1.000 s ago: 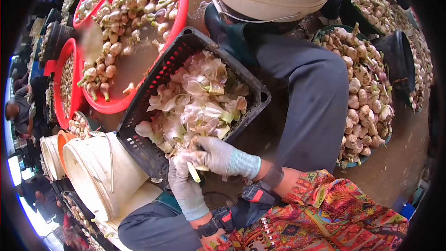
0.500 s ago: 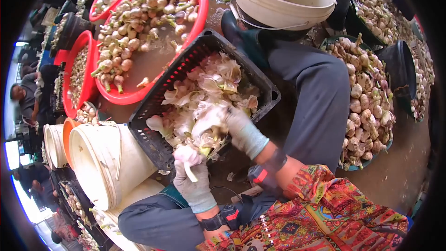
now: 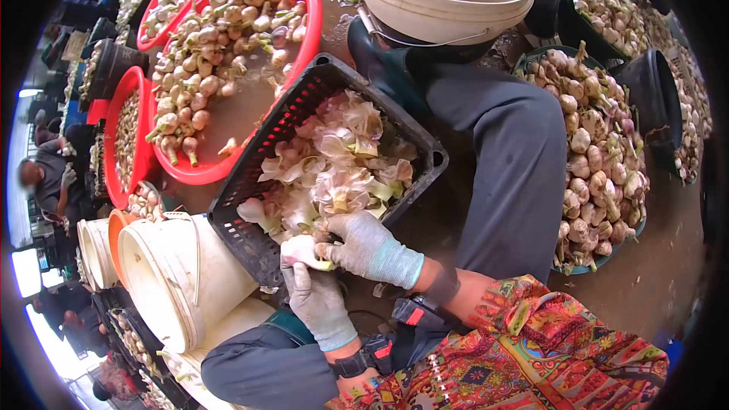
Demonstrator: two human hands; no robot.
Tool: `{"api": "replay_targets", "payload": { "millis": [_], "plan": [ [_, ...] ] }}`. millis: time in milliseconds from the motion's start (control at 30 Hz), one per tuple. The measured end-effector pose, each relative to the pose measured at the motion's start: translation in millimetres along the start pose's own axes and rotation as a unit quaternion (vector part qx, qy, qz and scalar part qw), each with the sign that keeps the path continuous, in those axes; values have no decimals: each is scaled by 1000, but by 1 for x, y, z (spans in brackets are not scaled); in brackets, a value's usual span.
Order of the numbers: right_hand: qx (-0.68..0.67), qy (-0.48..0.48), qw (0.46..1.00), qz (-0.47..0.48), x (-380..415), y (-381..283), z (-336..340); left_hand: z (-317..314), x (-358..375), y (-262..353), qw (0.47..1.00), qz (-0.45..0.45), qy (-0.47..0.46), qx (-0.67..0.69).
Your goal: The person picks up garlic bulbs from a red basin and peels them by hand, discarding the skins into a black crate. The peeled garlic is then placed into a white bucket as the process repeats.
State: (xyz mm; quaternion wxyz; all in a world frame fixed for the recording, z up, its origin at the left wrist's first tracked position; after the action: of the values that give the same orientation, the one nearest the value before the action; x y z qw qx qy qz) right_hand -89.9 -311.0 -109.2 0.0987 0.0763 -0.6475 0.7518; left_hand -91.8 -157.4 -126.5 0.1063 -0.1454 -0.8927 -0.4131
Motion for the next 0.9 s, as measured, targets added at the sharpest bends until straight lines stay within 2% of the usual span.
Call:
{"api": "replay_targets", "payload": {
  "millis": [100,133,167,233,267,300,333,367,433,467,500,567,600,633,667,700,767,800,833,900],
  "plan": [
    [8,27,999,32,-2,4,-1,5,-2,-4,1000,14,10,10],
    [20,51,998,39,-4,8,-7,3,-2,-2,999,25,-31,12],
    [20,52,998,35,-5,11,-10,3,-2,-3,999,29,-30,12],
    [24,103,993,48,-6,14,-12,2,-2,-6,999,29,17,-6],
    [23,97,995,9,-9,17,-11,0,-2,-4,999,31,18,-5],
    [23,91,995,-30,-14,18,-8,-6,-2,1,995,60,37,-72],
    [73,99,992,-31,-15,23,-7,-15,-2,6,985,89,57,-137],
    [77,97,992,-31,-12,25,-7,-27,-1,11,985,89,60,-133],
    [157,106,979,74,-5,22,-8,-47,0,19,958,118,110,-238],
    [212,74,971,84,-2,20,-12,-36,0,14,942,114,80,-305],
    [215,62,971,85,-1,19,-15,-12,1,3,926,24,57,-373],
    [224,51,963,144,-1,16,-22,8,0,-5,948,42,94,-300],
    [178,119,966,147,-5,22,-25,8,2,1,949,39,99,-298],
    [157,162,966,128,-13,27,-18,5,5,8,954,73,91,-276],
    [119,198,971,62,-25,30,-9,3,7,13,958,105,79,-254],
    [80,235,969,-4,-36,33,0,6,8,15,960,99,76,-252],
    [21,221,974,-47,-43,45,14,11,8,16,979,98,74,-164],
    [-11,174,984,-35,-35,40,18,9,8,16,983,94,76,-141],
    [-12,177,984,-29,-26,38,17,3,7,18,983,90,71,-141],
    [-167,59,981,81,-8,32,9,-7,8,19,987,87,65,-118]
  ]
}}
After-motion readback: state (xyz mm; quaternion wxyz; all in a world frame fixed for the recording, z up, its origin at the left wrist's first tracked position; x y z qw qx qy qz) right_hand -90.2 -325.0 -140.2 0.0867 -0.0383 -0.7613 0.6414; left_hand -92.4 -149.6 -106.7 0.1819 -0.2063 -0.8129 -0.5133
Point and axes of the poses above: each hand's wrist, its own x-axis away from the middle knuckle, its own z-axis out of the back of the hand, y = z × x, the point moved 1 cm from there along -x, towards the middle knuckle, and after that the axes turned 1 degree about z, right-handed, at the moved point
